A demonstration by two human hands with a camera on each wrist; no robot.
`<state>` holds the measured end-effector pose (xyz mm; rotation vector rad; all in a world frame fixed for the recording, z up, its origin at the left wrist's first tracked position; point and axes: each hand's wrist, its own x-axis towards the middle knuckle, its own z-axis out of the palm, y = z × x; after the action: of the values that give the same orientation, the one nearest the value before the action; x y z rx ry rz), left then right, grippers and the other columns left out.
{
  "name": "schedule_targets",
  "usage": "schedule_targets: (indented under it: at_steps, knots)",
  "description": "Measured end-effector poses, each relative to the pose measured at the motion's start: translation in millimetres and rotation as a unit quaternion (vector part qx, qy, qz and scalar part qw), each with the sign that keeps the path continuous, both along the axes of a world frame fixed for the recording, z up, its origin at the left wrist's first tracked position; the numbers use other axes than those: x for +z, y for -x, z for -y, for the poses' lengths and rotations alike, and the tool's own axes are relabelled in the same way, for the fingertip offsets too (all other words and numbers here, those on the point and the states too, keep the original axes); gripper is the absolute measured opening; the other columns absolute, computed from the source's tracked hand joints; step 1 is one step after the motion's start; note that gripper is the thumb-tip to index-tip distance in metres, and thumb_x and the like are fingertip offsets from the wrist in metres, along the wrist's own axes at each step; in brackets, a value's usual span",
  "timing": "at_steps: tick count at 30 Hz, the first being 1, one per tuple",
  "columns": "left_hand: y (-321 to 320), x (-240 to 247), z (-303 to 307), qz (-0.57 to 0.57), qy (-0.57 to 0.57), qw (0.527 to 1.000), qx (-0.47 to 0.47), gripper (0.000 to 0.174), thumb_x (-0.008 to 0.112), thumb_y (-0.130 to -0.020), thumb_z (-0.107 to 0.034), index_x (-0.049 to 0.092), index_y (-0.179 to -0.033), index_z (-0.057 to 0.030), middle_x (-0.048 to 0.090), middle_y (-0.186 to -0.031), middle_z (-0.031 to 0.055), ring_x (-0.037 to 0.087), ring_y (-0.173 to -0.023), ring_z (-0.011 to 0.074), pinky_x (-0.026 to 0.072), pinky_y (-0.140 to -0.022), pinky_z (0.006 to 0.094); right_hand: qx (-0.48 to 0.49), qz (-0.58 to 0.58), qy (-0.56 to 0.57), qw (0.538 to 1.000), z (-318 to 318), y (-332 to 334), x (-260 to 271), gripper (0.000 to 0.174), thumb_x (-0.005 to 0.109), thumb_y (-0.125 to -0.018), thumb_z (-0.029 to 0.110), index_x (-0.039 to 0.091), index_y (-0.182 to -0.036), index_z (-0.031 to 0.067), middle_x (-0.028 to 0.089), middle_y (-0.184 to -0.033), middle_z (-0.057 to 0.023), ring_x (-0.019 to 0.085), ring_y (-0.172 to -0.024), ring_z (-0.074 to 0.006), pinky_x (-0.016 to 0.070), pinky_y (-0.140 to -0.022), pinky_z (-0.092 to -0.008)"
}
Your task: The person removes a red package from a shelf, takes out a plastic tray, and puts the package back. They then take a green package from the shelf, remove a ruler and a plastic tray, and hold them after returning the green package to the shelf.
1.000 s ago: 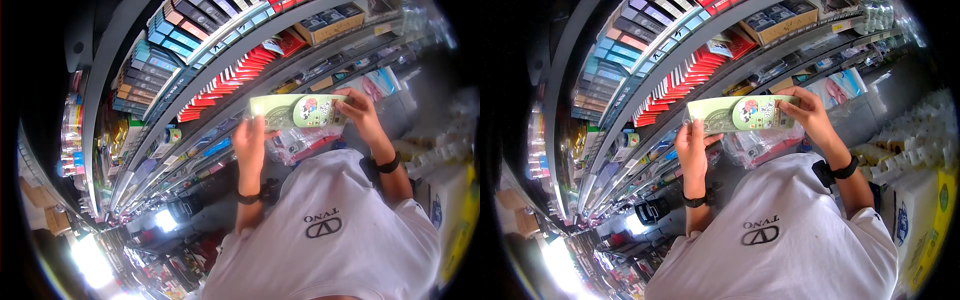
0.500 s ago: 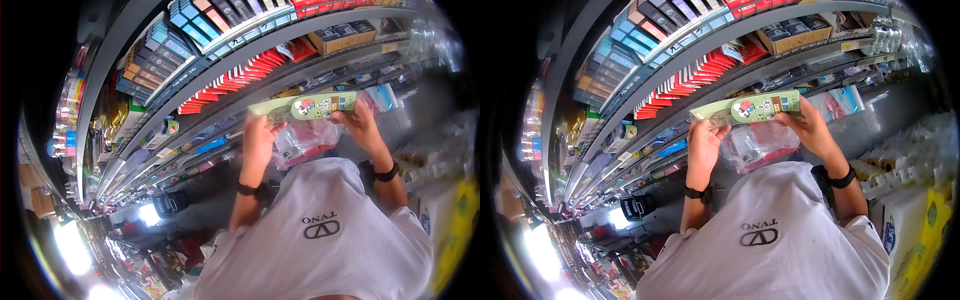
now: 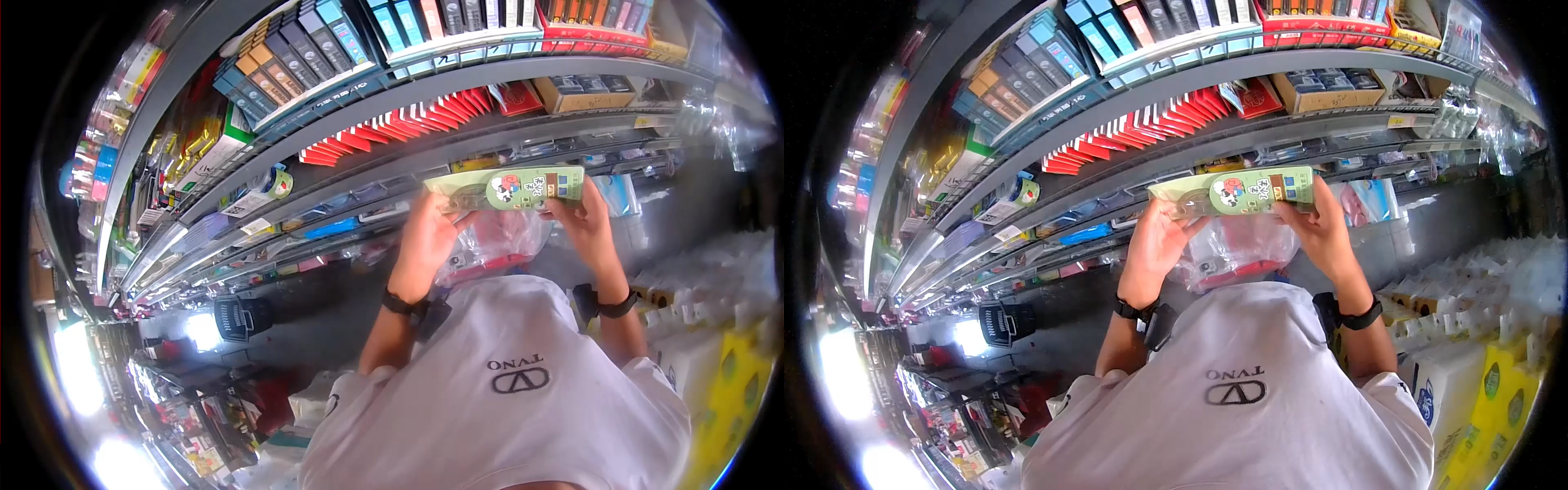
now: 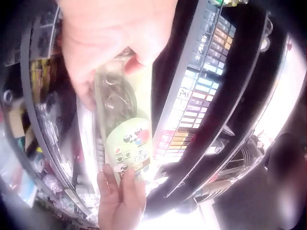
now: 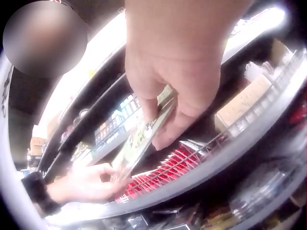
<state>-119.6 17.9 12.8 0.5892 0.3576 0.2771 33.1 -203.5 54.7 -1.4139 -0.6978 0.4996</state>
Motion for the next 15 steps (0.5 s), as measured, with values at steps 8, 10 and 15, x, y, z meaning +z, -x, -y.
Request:
schedule_targets:
  at_steps: [8, 10, 15]
  knots:
    - [11, 11, -4, -0.079, -0.090, 0.992, 0.040, 0.014, 0.060, -0.102, -0.017, 0.067, -0.108, -0.0059, 0.070, -0.114, 0.0070, 0.069, -0.106, 0.0221, 0.0591, -0.094, 0.0414, -0.054, -0.115, 0.063, 0.990, 1, -7, -8, 0.027, 0.065, -0.100, 0.024, 0.063, -0.108, -0.0018, 0.063, -0.090, -0.0004, 0.058, -0.081, -0.0054, 0.0539, -0.073, -0.0251]
    - [16, 1, -7, -0.066, -0.109, 0.991, 0.043, 0.017, 0.060, -0.102, -0.019, 0.066, -0.110, -0.0057, 0.070, -0.113, 0.0073, 0.070, -0.104, 0.0202, 0.0607, -0.090, 0.0388, -0.043, -0.108, 0.074, 0.990, 3, -10, -13, 0.028, 0.066, -0.100, 0.027, 0.065, -0.100, -0.0010, 0.059, -0.083, 0.0023, 0.052, -0.076, -0.0037, 0.0493, -0.067, -0.0238]
    - [12, 6, -7, -0.075, -0.130, 0.988, 0.034, 0.030, 0.063, -0.100, -0.022, 0.061, -0.122, -0.0013, 0.067, -0.116, 0.0102, 0.068, -0.105, 0.0224, 0.0588, -0.091, 0.0399, -0.056, -0.110, 0.087, 0.988, 8, -25, -38, 0.031, 0.067, -0.099, 0.031, 0.065, -0.095, 0.0001, 0.054, -0.078, 0.0048, 0.047, -0.072, -0.0037, 0.0445, -0.063, -0.0228]
